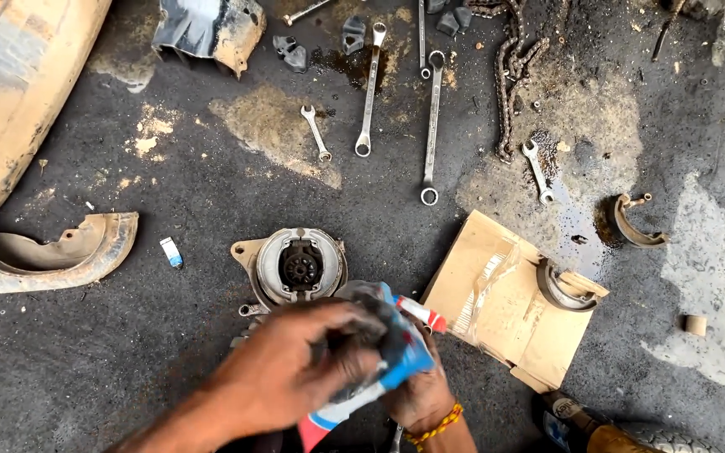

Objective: The person cleans and assembles motorcycle drum brake components on the ground.

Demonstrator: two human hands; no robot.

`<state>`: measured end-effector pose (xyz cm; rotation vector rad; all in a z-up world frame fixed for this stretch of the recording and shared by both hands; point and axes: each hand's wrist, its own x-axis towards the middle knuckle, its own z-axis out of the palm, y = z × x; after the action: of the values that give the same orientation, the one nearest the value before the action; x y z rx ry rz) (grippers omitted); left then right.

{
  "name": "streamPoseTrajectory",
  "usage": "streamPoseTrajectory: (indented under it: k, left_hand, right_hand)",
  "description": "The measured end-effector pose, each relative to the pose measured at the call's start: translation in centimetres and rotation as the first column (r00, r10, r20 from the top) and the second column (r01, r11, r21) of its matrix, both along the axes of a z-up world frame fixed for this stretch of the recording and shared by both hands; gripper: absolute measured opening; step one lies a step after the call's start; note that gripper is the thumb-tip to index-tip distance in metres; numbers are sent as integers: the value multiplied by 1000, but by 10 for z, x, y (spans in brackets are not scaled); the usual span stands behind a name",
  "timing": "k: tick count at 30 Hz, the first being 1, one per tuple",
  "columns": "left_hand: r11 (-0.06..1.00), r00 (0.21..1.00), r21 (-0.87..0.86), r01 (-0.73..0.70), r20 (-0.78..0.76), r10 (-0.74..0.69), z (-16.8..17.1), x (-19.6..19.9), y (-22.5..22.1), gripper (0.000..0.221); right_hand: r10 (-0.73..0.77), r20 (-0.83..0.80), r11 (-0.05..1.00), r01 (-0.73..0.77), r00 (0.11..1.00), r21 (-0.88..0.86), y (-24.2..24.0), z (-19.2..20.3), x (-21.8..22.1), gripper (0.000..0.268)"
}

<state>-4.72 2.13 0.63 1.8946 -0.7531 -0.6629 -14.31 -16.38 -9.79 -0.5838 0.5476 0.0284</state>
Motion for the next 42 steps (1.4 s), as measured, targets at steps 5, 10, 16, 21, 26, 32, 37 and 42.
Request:
streamPoseTrajectory:
  k: [5, 10, 16, 21, 26, 32, 37, 42]
  left_hand:
    - [996, 966, -45, 74, 251, -60, 7, -4, -2, 91]
    - [969, 989, 238, -62, 144, 28, -23, -3, 6, 73]
    - [992, 927, -68, -104, 355, 121, -41, -3, 16, 32]
    - [972, 933, 106, -212, 319, 169, -20, 12, 5, 41]
    - [946, 930, -18, -324, -188, 315, -44, 15, 29, 47]
    - [954, 928, 277, -119, -311, 206, -96, -12, 48, 42]
    - [882, 884, 448, 147, 340, -320, -42, -8, 27, 36]
    - [950, 836, -287, 126, 547, 55, -9, 5, 28, 24]
  right_hand:
    - [85, 28, 958, -90, 996, 273, 5, -16, -1, 43]
    - [29, -63, 999, -31, 998, -30, 2, -16, 1, 47]
    - [-27, -201, 987, 59, 979, 152, 1, -16, 5, 40]
    - [77, 55, 968, -88, 996, 235, -8, -77, -30, 56]
    - [-29, 201, 929, -48, 979, 367, 13, -44, -7, 39]
    - [-127, -239, 944, 191, 963, 269, 8, -96, -21, 50]
    - [-134, -64, 940, 147, 989, 308, 14, -63, -10, 52]
    - [-151, -18, 937, 149, 988, 316, 7, -75, -20, 62]
